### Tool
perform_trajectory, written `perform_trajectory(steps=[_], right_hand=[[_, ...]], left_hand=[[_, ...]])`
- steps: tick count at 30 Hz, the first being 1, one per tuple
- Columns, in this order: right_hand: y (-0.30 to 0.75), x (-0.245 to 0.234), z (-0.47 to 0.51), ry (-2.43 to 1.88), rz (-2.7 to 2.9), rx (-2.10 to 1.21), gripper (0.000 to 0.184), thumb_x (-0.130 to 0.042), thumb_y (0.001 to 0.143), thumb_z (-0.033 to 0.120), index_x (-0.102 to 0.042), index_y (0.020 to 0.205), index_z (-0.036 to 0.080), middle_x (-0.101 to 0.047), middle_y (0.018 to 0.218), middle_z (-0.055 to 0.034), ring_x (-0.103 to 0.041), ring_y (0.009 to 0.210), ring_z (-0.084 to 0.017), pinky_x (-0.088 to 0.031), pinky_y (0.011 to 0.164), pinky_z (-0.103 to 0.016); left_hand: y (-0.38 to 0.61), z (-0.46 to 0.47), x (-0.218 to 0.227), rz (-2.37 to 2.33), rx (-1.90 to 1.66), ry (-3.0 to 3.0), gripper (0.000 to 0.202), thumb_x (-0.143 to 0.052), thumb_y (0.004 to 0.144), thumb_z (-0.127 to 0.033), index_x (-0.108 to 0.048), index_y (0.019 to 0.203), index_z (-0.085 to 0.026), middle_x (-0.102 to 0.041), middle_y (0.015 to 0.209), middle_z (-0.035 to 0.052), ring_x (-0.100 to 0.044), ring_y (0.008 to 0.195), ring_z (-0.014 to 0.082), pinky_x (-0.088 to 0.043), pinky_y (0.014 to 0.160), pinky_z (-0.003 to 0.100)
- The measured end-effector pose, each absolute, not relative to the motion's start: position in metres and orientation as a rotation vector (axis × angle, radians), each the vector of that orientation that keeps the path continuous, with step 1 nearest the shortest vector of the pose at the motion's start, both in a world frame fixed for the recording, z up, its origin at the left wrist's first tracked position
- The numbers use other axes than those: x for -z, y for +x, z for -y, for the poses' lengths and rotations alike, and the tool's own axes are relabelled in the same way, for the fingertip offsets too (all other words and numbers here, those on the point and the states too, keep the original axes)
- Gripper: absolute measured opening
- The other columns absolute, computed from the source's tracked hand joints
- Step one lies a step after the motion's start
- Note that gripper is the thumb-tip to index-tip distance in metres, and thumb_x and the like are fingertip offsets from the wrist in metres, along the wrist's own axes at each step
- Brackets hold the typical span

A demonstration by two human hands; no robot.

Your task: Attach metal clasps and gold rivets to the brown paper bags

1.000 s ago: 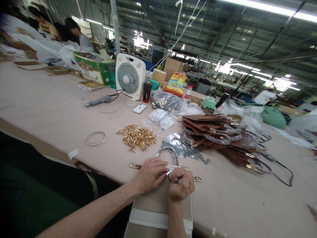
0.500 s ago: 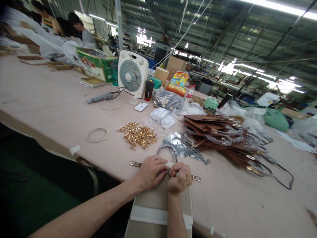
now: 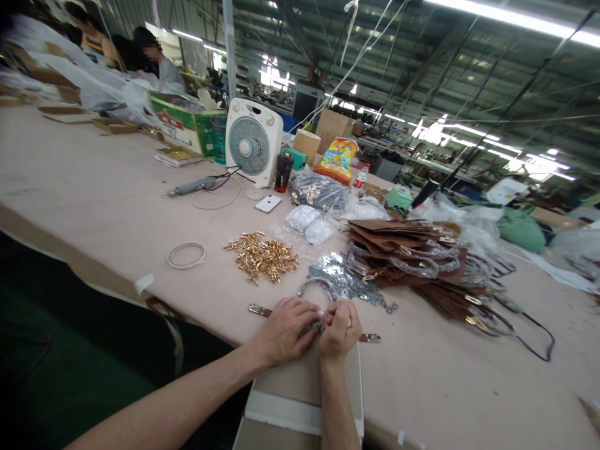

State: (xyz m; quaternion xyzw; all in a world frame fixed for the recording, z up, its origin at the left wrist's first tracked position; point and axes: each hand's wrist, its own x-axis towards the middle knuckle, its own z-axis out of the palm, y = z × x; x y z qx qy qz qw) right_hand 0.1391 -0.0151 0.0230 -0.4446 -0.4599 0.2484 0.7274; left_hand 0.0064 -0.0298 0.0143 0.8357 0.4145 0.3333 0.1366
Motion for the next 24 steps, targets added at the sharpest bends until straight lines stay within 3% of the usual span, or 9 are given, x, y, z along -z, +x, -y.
perform_trajectory(steps=[7, 15, 24], right_hand=[[0.155, -0.037, 0.006, -0.903, 0.88, -0.667, 0.037, -0.055, 0.1, 0.043, -0.049, 0.07, 0.021, -0.041, 0.053, 0.0079, -0.036, 0.04, -0.008, -0.03, 0.038, -0.018], [0.16, -0.04, -0.026, -1.009, 0.787, -0.968, 0.043, -0.067, 0.09, 0.054, -0.046, 0.07, 0.022, -0.039, 0.05, 0.01, -0.031, 0.036, -0.006, -0.026, 0.034, -0.017], [0.156, -0.037, -0.028, -1.034, 0.875, -1.002, 0.04, -0.064, 0.091, 0.049, -0.045, 0.068, 0.022, -0.037, 0.05, 0.01, -0.03, 0.037, -0.007, -0.025, 0.034, -0.018]], left_hand=[[0.007, 0.032, -0.018, -1.244, -0.966, 2.409, 0.036, -0.063, 0.096, -0.03, -0.064, 0.132, -0.027, -0.068, 0.134, 0.006, -0.058, 0.124, 0.0275, -0.042, 0.111, 0.046], [0.007, 0.031, -0.018, -1.224, -0.948, 2.426, 0.031, -0.064, 0.099, -0.031, -0.066, 0.13, -0.027, -0.07, 0.126, 0.0041, -0.058, 0.12, 0.026, -0.044, 0.108, 0.044], [0.01, 0.03, -0.014, -1.286, -0.96, 2.423, 0.025, -0.06, 0.102, -0.031, -0.068, 0.125, -0.028, -0.072, 0.117, 0.0045, -0.059, 0.116, 0.0257, -0.044, 0.105, 0.044]])
